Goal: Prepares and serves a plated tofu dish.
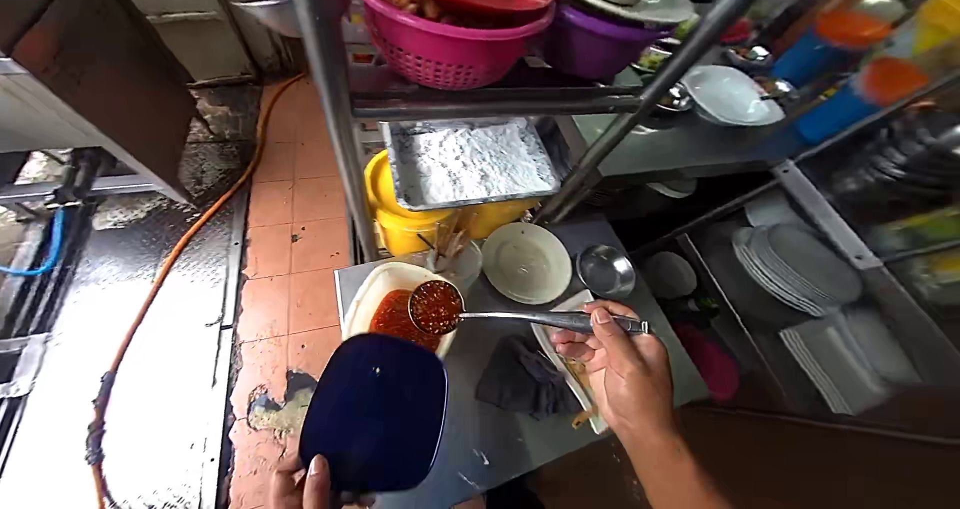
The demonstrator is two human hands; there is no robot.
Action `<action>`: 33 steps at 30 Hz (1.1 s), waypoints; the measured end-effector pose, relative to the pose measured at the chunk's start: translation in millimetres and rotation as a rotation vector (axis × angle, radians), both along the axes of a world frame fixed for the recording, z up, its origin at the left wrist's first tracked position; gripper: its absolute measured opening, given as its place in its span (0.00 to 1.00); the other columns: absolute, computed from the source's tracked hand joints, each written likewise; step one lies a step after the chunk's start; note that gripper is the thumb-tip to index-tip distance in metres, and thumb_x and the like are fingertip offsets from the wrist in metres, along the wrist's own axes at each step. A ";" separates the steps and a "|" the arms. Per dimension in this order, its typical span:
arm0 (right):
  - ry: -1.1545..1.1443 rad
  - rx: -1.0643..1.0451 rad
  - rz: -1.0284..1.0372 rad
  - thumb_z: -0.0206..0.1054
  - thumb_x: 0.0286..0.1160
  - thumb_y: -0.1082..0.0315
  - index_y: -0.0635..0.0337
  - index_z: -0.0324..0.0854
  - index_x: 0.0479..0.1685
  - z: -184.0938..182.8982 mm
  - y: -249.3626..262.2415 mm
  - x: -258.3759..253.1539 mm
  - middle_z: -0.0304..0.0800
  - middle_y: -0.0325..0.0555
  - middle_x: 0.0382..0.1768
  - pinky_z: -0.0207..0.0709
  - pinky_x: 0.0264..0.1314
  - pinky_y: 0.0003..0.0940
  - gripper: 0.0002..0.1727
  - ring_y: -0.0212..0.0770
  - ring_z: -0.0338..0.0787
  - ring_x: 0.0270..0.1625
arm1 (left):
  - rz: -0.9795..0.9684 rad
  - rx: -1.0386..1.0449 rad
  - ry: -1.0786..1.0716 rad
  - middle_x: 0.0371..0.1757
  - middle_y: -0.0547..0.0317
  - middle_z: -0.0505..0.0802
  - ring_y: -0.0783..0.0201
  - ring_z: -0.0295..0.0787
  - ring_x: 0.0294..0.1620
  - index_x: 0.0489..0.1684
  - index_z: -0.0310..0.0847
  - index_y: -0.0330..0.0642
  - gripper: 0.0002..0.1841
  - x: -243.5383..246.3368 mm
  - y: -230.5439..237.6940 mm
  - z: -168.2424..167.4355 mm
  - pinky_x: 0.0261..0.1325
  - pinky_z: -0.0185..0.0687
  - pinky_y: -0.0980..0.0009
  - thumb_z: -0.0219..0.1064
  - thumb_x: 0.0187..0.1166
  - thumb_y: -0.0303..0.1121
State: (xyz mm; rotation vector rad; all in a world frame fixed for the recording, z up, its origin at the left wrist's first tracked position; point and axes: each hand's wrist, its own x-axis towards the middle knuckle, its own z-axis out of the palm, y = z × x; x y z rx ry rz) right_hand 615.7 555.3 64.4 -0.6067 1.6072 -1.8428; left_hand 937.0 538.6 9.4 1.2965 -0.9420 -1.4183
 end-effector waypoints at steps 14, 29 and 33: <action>0.115 0.093 -0.440 0.52 0.88 0.69 0.56 0.81 0.53 -20.3 205.2 -125.6 0.97 0.43 0.38 0.95 0.44 0.34 0.11 0.40 0.98 0.37 | -0.379 -0.075 -0.210 0.35 0.56 0.92 0.63 0.93 0.23 0.61 0.69 0.36 0.09 -178.1 -21.3 -33.1 0.25 0.94 0.66 0.50 0.91 0.28; 0.197 0.112 -0.447 0.56 0.84 0.74 0.57 0.80 0.55 -84.2 229.6 -127.6 0.97 0.42 0.43 0.96 0.48 0.41 0.10 0.43 0.99 0.41 | -0.225 0.172 -0.057 0.29 0.55 0.93 0.61 0.93 0.19 0.53 0.70 0.39 0.09 -141.7 1.4 -30.7 0.20 0.92 0.66 0.44 0.92 0.24; 0.185 0.097 -0.451 0.55 0.85 0.75 0.58 0.80 0.56 -85.0 208.5 -126.3 0.97 0.42 0.43 0.96 0.47 0.41 0.10 0.43 0.99 0.40 | -0.204 0.181 -0.063 0.28 0.55 0.92 0.61 0.92 0.19 0.53 0.70 0.39 0.08 -133.9 -0.4 -31.0 0.20 0.92 0.65 0.44 0.91 0.24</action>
